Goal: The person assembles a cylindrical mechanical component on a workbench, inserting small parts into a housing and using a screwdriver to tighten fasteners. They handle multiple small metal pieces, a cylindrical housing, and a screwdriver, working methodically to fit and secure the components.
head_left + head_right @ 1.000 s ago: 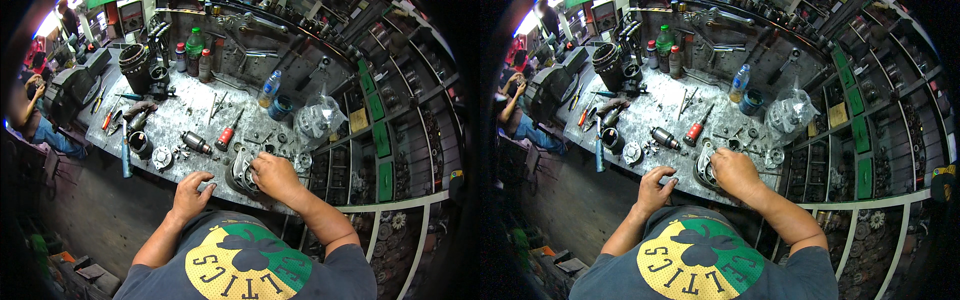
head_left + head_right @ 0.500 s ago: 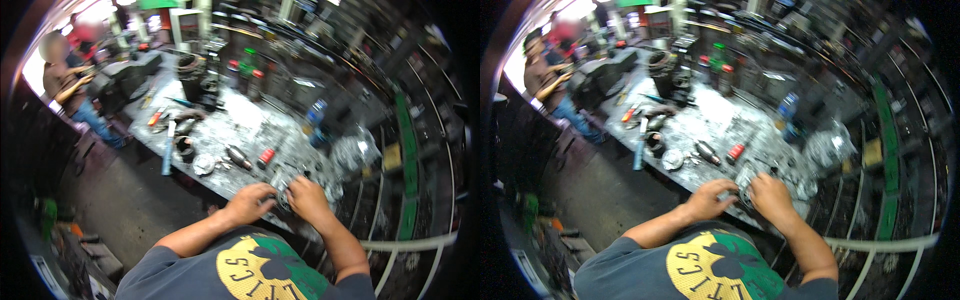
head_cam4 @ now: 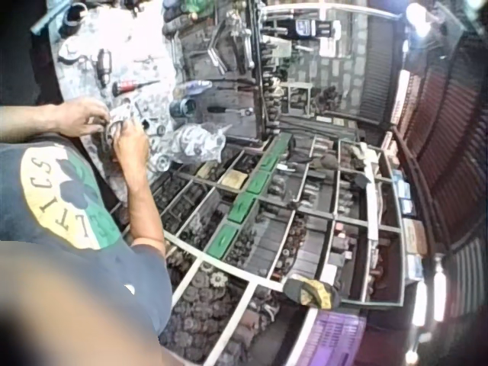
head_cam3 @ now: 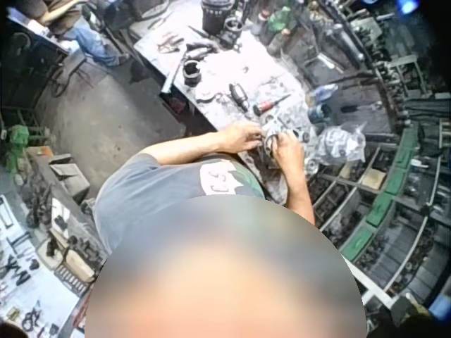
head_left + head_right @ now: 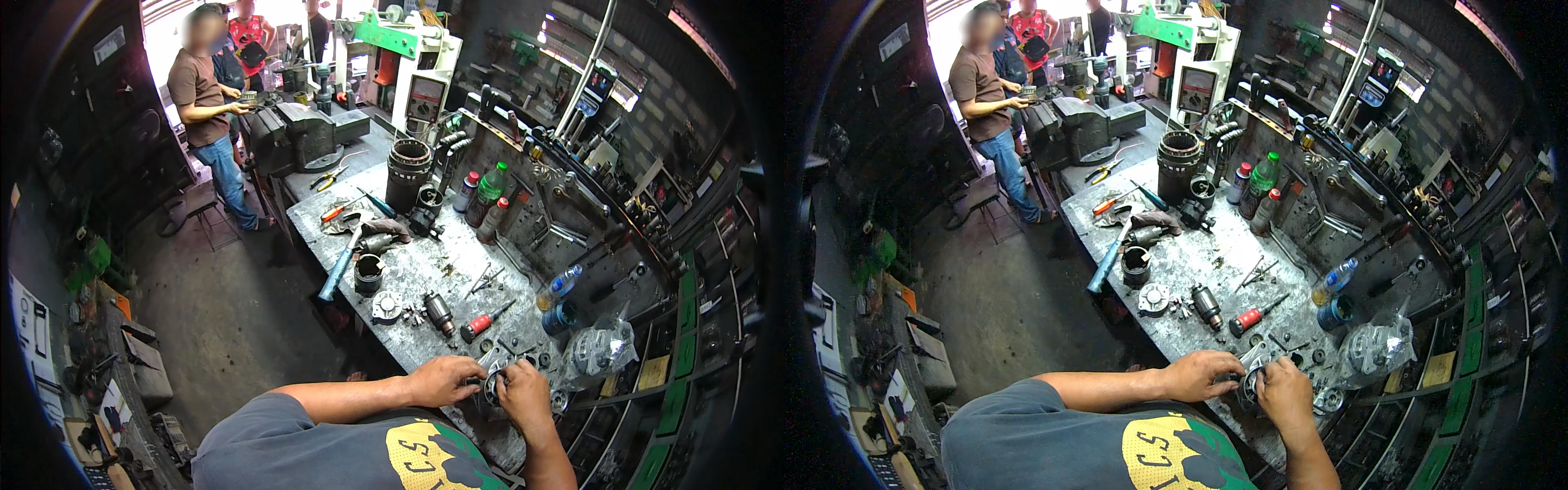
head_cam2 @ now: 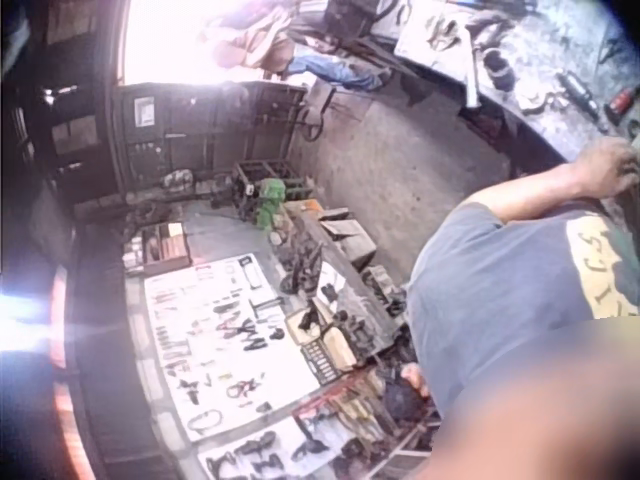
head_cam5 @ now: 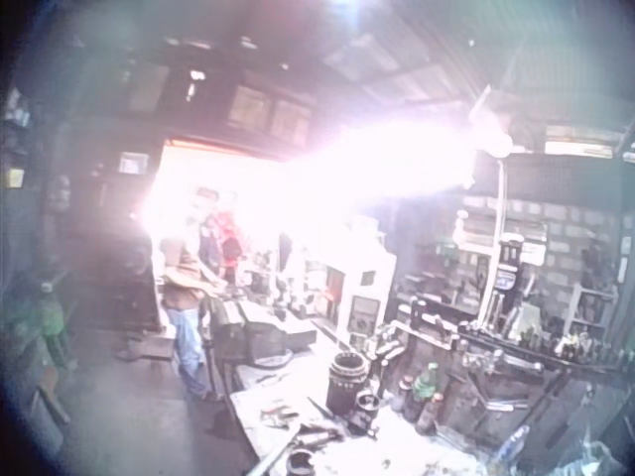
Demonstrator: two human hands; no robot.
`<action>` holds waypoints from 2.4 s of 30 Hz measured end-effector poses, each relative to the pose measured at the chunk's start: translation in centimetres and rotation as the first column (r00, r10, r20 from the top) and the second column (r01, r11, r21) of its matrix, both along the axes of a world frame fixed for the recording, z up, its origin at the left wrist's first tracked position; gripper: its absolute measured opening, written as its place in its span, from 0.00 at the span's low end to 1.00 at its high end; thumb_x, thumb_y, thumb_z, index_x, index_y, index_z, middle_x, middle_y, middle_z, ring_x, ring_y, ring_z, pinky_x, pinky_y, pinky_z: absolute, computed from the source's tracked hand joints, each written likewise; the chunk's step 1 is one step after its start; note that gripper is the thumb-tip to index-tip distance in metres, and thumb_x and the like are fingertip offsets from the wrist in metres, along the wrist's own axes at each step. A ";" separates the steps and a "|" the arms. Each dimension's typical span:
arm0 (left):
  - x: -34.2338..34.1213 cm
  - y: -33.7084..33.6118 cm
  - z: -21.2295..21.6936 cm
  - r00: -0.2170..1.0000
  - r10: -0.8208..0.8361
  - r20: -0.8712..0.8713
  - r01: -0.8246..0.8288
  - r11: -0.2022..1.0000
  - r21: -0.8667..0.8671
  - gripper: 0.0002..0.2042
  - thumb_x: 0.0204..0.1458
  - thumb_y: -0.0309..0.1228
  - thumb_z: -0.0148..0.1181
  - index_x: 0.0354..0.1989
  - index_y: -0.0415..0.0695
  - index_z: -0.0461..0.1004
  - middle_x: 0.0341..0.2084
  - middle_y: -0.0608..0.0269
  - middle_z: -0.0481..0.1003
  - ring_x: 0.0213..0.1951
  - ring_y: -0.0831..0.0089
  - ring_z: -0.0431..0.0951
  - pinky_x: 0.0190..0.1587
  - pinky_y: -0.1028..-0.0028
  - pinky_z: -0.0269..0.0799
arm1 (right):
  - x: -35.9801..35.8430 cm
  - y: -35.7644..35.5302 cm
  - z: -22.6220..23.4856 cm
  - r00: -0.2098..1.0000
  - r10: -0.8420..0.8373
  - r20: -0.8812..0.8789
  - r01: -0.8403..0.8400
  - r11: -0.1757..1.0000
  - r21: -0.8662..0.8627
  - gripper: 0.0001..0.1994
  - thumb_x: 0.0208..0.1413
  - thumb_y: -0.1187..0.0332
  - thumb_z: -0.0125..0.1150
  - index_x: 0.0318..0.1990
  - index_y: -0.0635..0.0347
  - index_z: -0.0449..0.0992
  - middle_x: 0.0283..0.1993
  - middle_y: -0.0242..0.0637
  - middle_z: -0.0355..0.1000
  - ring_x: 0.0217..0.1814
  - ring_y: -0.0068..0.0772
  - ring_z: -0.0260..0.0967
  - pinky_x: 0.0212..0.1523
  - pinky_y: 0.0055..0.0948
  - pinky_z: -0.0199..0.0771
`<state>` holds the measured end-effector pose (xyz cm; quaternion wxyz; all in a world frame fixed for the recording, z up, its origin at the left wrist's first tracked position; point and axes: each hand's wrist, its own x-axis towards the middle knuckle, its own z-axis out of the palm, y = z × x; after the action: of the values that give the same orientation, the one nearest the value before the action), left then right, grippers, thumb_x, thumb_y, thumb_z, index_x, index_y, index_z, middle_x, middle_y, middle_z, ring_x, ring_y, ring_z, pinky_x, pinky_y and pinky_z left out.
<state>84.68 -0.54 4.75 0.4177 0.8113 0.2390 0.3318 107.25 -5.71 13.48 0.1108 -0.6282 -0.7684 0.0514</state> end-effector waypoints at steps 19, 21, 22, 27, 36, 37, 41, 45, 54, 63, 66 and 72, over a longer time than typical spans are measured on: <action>-0.4 -1.0 -0.9 1.000 0.007 0.012 -0.007 1.000 -0.005 0.15 0.64 0.34 0.70 0.55 0.41 0.81 0.49 0.52 0.83 0.51 0.48 0.85 0.55 0.56 0.81 | 0.8 0.2 -1.1 0.999 -0.007 0.046 0.006 1.000 0.024 0.13 0.60 0.61 0.76 0.33 0.61 0.81 0.38 0.47 0.77 0.39 0.58 0.80 0.39 0.53 0.81; -0.3 -0.9 -1.0 1.000 0.004 0.013 -0.004 1.000 -0.001 0.15 0.64 0.34 0.70 0.55 0.41 0.81 0.49 0.52 0.83 0.51 0.48 0.85 0.55 0.56 0.81 | 0.5 0.1 -0.9 0.997 -0.012 0.070 0.009 0.999 0.045 0.13 0.60 0.61 0.76 0.33 0.60 0.81 0.38 0.47 0.78 0.38 0.57 0.81 0.38 0.53 0.82; -0.3 -0.9 -1.0 1.000 0.001 0.010 -0.001 1.000 -0.002 0.15 0.64 0.34 0.70 0.55 0.41 0.81 0.49 0.52 0.83 0.51 0.48 0.85 0.55 0.56 0.81 | 0.5 0.1 -0.9 0.998 -0.011 0.065 0.008 0.999 0.044 0.13 0.60 0.61 0.76 0.33 0.60 0.81 0.38 0.46 0.78 0.38 0.57 0.81 0.38 0.52 0.82; -0.2 -0.7 -1.2 1.000 0.003 0.003 -0.003 1.000 -0.003 0.14 0.64 0.34 0.70 0.54 0.41 0.82 0.48 0.52 0.82 0.51 0.48 0.85 0.55 0.55 0.81 | 0.4 0.4 -0.7 0.998 -0.019 0.056 0.019 1.000 0.008 0.12 0.58 0.61 0.78 0.34 0.59 0.82 0.38 0.44 0.78 0.38 0.56 0.81 0.39 0.51 0.81; -0.5 -0.2 -1.6 1.000 0.013 0.003 -0.013 1.000 -0.021 0.14 0.64 0.34 0.69 0.53 0.41 0.82 0.48 0.51 0.82 0.51 0.48 0.84 0.55 0.56 0.81 | 0.9 0.7 -0.6 0.994 0.028 -0.107 -0.028 1.000 0.006 0.10 0.55 0.64 0.80 0.39 0.58 0.87 0.36 0.43 0.78 0.39 0.53 0.81 0.41 0.48 0.82; -0.5 -0.2 -1.6 1.000 0.010 -0.004 -0.010 1.000 -0.017 0.14 0.64 0.33 0.69 0.54 0.41 0.81 0.49 0.52 0.82 0.52 0.49 0.84 0.56 0.56 0.81 | 1.0 0.7 -0.5 0.991 0.043 -0.123 -0.044 0.999 -0.006 0.10 0.56 0.64 0.79 0.40 0.58 0.87 0.37 0.43 0.78 0.39 0.53 0.81 0.42 0.47 0.82; -0.4 -0.1 -1.9 1.000 0.009 -0.002 -0.009 1.000 -0.029 0.13 0.64 0.33 0.69 0.54 0.42 0.81 0.50 0.52 0.83 0.53 0.49 0.85 0.56 0.56 0.81 | 1.5 0.7 0.0 0.986 0.085 -0.145 -0.094 0.994 -0.062 0.09 0.56 0.68 0.78 0.42 0.59 0.88 0.38 0.44 0.78 0.41 0.53 0.81 0.43 0.46 0.81; -0.2 -0.3 -2.2 0.999 0.019 -0.032 -0.020 0.998 -0.051 0.13 0.64 0.33 0.69 0.54 0.42 0.81 0.50 0.52 0.83 0.53 0.49 0.84 0.56 0.56 0.81 | 1.9 0.8 0.6 0.987 0.106 -0.120 -0.121 0.986 -0.119 0.08 0.57 0.71 0.76 0.43 0.60 0.88 0.39 0.45 0.78 0.42 0.53 0.80 0.45 0.46 0.81; 0.1 0.0 -1.7 0.999 0.045 -0.022 -0.046 0.998 -0.048 0.13 0.62 0.34 0.71 0.52 0.42 0.83 0.49 0.52 0.83 0.51 0.49 0.85 0.56 0.57 0.81 | 2.9 1.4 -0.4 0.972 0.135 -0.191 -0.154 0.984 -0.086 0.06 0.59 0.70 0.74 0.39 0.63 0.84 0.37 0.47 0.76 0.42 0.56 0.78 0.44 0.49 0.79; 0.2 0.2 -1.3 0.997 0.035 -0.070 -0.038 0.998 -0.046 0.13 0.60 0.30 0.74 0.51 0.42 0.83 0.49 0.53 0.84 0.54 0.51 0.85 0.59 0.59 0.82 | 3.0 1.3 -1.1 0.980 0.143 -0.135 -0.156 0.983 -0.097 0.08 0.64 0.67 0.70 0.39 0.62 0.80 0.39 0.47 0.75 0.41 0.58 0.78 0.43 0.52 0.81; 0.1 0.2 -1.5 0.997 0.014 -0.078 -0.020 0.997 -0.081 0.13 0.62 0.32 0.71 0.52 0.42 0.82 0.50 0.52 0.84 0.54 0.50 0.85 0.59 0.57 0.81 | 2.3 1.3 -0.5 0.983 0.136 -0.124 -0.148 0.985 -0.093 0.08 0.63 0.67 0.71 0.39 0.61 0.81 0.39 0.46 0.75 0.40 0.57 0.78 0.42 0.51 0.81; 0.1 0.5 -2.4 1.000 0.019 -0.022 -0.020 0.998 -0.056 0.14 0.63 0.34 0.70 0.52 0.42 0.82 0.49 0.52 0.83 0.52 0.49 0.85 0.56 0.56 0.81 | 1.9 1.3 -0.2 0.981 0.141 -0.137 -0.150 0.987 -0.059 0.06 0.60 0.69 0.73 0.36 0.61 0.82 0.37 0.46 0.75 0.38 0.56 0.78 0.40 0.50 0.81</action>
<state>84.78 -0.04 2.38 0.4347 0.8003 0.2607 0.3203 109.18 -4.36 13.31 0.1359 -0.5690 -0.8009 0.1275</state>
